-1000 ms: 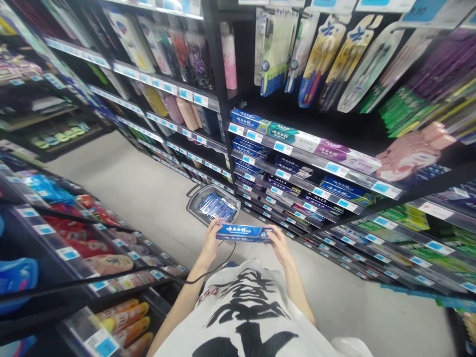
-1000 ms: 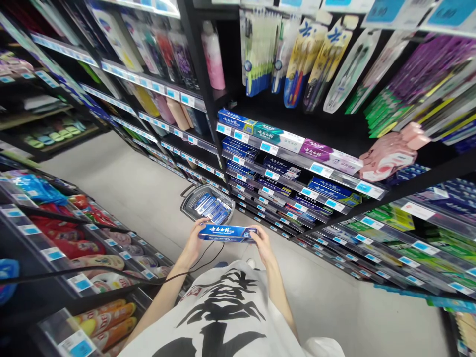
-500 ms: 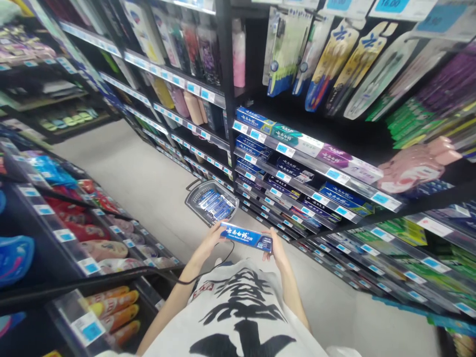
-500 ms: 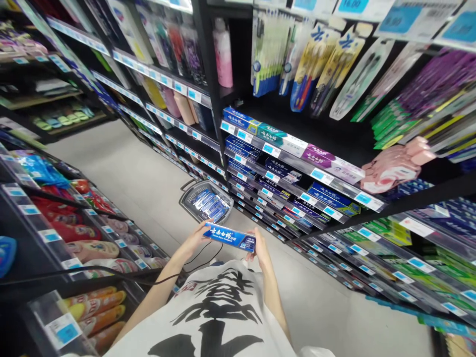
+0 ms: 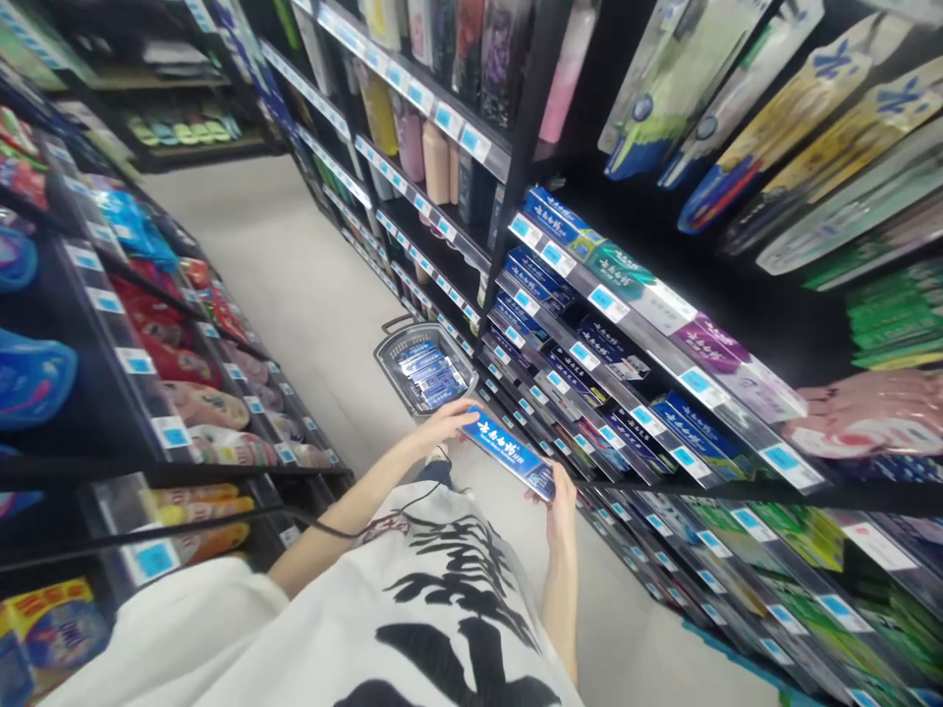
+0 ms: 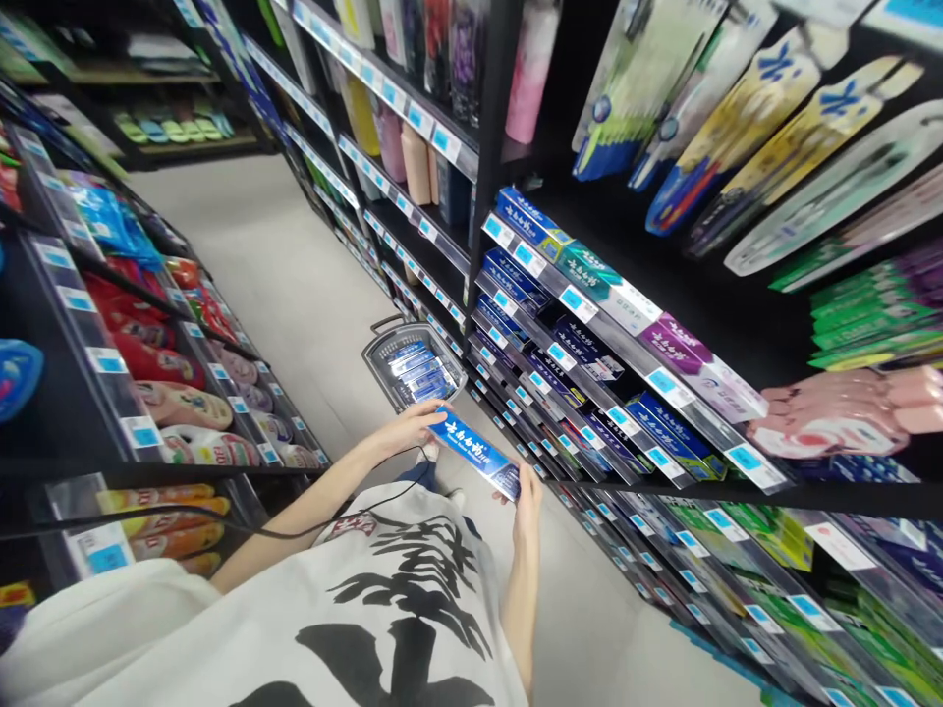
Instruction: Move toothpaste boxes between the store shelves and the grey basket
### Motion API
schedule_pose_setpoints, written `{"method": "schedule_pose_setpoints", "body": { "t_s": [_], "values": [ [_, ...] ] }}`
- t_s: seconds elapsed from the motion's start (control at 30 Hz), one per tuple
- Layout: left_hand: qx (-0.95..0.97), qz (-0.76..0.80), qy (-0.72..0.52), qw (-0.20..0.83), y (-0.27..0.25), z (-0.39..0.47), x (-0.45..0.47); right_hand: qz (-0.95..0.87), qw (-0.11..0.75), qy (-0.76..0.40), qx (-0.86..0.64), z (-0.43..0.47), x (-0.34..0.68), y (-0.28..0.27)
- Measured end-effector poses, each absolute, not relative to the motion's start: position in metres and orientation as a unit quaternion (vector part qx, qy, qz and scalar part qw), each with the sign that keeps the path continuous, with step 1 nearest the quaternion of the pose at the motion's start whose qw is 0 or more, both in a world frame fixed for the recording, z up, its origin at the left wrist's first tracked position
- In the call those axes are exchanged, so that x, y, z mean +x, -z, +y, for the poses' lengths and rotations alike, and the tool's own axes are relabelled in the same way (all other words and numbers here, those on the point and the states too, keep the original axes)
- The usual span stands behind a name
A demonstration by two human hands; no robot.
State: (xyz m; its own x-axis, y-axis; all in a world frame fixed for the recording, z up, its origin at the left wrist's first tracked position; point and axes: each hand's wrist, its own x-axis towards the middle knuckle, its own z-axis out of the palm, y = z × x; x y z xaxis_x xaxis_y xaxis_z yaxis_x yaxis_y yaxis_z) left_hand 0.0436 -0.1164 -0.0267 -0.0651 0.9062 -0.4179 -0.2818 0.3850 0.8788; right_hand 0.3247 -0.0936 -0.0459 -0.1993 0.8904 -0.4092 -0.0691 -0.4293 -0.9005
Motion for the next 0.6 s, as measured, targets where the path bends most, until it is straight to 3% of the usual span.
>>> {"method": "schedule_pose_setpoints", "body": {
  "t_s": [0.2, 0.33, 0.4, 0.53, 0.6],
  "values": [
    [0.328, 0.547, -0.447, 0.627, 0.016, -0.06, 0.027, -0.384, 0.335, -0.704, -0.495, -0.08, 0.315, 0.038],
    [0.458, 0.476, -0.401, 0.635, 0.008, 0.004, 0.006, -0.255, 0.382, -0.705, -0.541, -0.071, 0.302, 0.048],
    [0.584, 0.468, -0.383, 0.542, 0.005, 0.047, -0.003, -0.206, 0.411, -0.693, -0.556, -0.068, 0.29, 0.052],
    [0.761, 0.48, -0.396, 0.186, -0.005, 0.143, -0.017, -0.208, 0.431, -0.689, -0.545, -0.067, 0.261, 0.052],
    [0.793, 0.481, -0.367, 0.076, -0.012, 0.188, -0.02, -0.241, 0.43, -0.674, -0.55, -0.069, 0.247, 0.049]
  ]
}}
